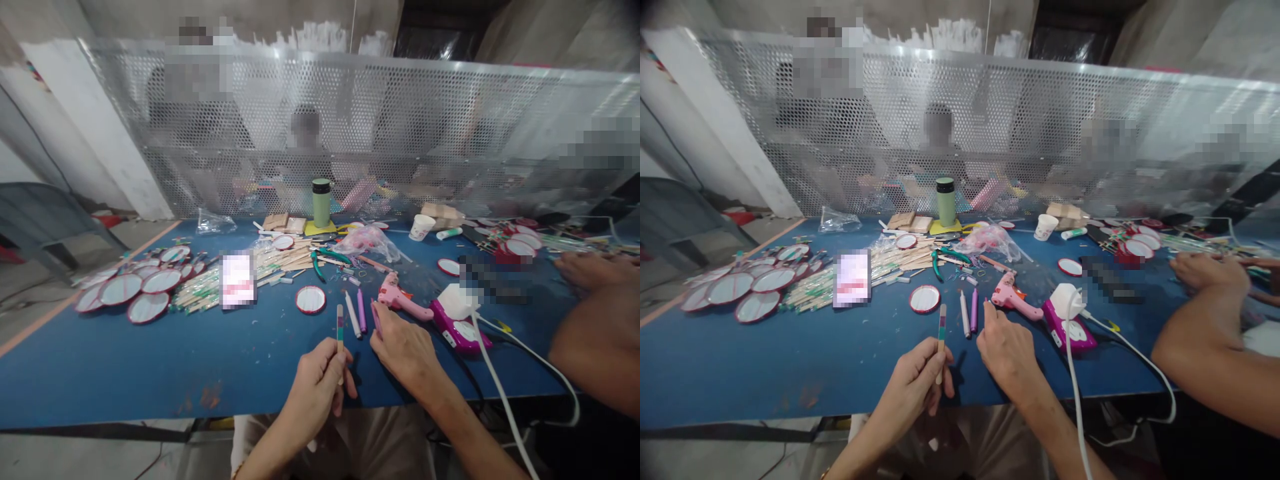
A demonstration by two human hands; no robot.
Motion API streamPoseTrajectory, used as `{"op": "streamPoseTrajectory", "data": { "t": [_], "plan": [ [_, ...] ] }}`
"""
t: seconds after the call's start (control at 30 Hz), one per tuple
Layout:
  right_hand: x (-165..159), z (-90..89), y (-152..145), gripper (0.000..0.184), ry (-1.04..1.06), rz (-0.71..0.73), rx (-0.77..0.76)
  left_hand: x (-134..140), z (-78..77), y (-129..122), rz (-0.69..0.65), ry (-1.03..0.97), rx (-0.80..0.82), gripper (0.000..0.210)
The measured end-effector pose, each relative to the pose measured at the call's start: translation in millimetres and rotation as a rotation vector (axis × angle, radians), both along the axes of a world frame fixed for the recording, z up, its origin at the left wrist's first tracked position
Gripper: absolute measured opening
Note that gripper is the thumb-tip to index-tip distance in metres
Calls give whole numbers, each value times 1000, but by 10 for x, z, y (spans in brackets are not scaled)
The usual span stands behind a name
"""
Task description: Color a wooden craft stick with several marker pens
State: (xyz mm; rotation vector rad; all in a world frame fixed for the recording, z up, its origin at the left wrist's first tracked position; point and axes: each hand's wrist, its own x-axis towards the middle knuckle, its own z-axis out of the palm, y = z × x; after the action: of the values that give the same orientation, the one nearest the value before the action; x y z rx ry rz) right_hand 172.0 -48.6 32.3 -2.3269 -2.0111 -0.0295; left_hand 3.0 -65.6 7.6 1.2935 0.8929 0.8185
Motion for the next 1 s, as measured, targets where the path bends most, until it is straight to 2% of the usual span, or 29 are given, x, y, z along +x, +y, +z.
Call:
{"op": "streamPoseTrajectory", "data": {
  "t": [0.13,0.2,0.27,0.4,0.6,0.77,0.9,1.0],
  "plan": [
    [132,-70,-73,50,249,-23,187,-5,-6,0,-2,-4,-15,42],
    [190,-94,-144,50,512,46,312,-5,-9,3,-2,0,-20,44],
    [219,-109,-224,47,822,138,368,-2,-13,6,-4,5,-24,46],
    [208,-153,-342,36,1294,177,323,4,-26,5,9,1,-27,51],
    [179,-259,-378,20,1818,136,190,0,-39,2,11,-5,-25,51],
    [184,-326,-393,16,1972,163,167,2,-61,8,21,-1,-23,51],
    [204,-362,-395,25,1957,272,356,2,-61,19,18,1,-24,53],
    [201,-316,-395,30,1902,297,503,-4,-45,24,27,33,-17,52]
  ]
}}
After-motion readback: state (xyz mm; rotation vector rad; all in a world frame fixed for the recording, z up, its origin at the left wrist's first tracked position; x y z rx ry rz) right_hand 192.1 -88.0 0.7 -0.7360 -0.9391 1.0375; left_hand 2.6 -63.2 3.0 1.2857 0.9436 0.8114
